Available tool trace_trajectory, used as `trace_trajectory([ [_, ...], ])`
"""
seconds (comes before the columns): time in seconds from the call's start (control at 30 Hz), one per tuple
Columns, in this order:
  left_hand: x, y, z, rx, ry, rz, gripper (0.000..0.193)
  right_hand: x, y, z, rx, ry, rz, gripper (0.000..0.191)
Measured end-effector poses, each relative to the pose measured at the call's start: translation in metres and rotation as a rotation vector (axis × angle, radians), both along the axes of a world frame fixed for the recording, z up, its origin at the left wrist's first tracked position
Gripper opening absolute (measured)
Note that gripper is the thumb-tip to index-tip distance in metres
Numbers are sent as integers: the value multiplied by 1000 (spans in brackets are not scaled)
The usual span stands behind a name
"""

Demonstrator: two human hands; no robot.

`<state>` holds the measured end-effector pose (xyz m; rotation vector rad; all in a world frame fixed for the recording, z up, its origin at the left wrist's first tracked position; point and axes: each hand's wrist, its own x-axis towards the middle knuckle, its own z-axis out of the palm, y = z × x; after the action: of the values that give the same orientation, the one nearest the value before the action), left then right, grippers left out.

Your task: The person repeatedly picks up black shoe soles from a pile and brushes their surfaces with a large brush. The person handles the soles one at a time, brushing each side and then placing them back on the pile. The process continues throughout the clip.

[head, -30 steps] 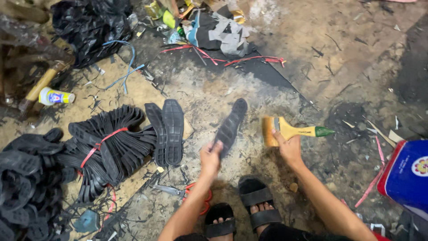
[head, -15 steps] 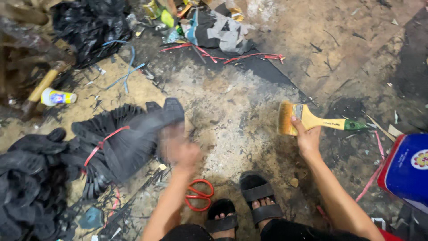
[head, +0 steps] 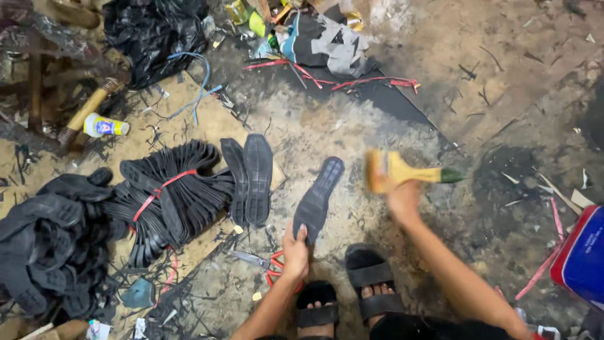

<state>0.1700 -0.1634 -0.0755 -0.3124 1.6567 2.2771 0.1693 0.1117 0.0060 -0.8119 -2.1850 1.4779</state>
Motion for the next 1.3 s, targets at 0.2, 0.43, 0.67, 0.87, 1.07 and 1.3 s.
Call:
trace_trajectory([
  [0.2, 11, -11, -35, -64, -102, 10, 27, -49, -65, 0, 392, 11, 692, 37],
  [0.43, -1, -18, 123, 150, -24, -152, 40, -89, 12, 26, 482, 18, 284, 32],
  [0.67, -59, 25, 175, 570, -114, -375, 51, -54, 8, 17, -23, 106, 92, 37],
  [0.87, -34, 19, 95, -902, 782, -540, 57, -41, 25, 11, -145, 157, -1, 33],
  [1.07, -30, 31, 70, -978, 712, -372, 62, -47, 1, 6, -175, 51, 116, 30],
  [1.3, -97, 48, 80, -1053, 775, -436, 65, -63, -28, 8, -262, 34, 84, 30],
])
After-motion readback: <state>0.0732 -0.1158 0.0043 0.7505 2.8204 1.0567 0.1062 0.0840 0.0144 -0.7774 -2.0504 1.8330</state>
